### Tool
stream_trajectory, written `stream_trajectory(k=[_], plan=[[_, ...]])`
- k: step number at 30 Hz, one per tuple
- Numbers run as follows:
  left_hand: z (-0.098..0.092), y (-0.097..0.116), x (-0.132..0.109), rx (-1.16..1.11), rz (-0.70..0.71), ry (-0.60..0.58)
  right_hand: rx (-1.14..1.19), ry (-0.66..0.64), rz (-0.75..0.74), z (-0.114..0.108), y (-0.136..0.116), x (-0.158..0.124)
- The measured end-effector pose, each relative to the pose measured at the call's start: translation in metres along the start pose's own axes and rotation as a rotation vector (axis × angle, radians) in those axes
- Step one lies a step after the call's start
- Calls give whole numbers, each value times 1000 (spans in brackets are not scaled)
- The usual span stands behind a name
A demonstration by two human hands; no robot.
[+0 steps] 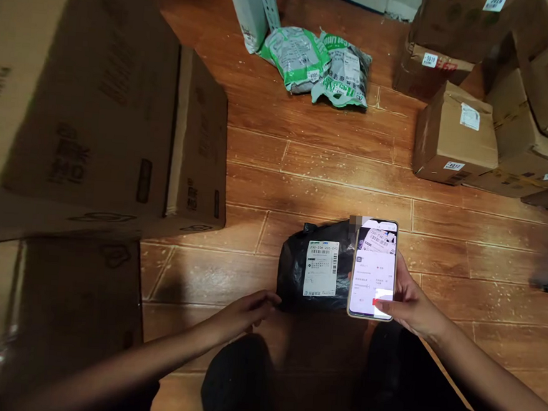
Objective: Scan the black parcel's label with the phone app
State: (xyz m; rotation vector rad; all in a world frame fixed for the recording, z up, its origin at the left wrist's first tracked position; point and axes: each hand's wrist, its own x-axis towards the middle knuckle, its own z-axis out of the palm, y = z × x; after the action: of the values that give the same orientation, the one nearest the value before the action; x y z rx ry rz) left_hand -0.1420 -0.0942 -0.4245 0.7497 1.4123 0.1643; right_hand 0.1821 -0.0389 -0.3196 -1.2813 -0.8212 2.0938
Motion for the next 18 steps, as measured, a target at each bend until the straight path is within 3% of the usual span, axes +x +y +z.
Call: stream_trajectory(k=[4,9,14,18], plan=[[-6,1,11,-49,-145,84,60,28,-9,3,-1,1],[-4,0,28,-228,-179,-39,229,-2,17,-1,1,7],[29,-9,51,-586,81,-93,333,63,-57,-10,5,10],[72,-1,73,-722,-25,-153,300,140,-101,-27,6,8]])
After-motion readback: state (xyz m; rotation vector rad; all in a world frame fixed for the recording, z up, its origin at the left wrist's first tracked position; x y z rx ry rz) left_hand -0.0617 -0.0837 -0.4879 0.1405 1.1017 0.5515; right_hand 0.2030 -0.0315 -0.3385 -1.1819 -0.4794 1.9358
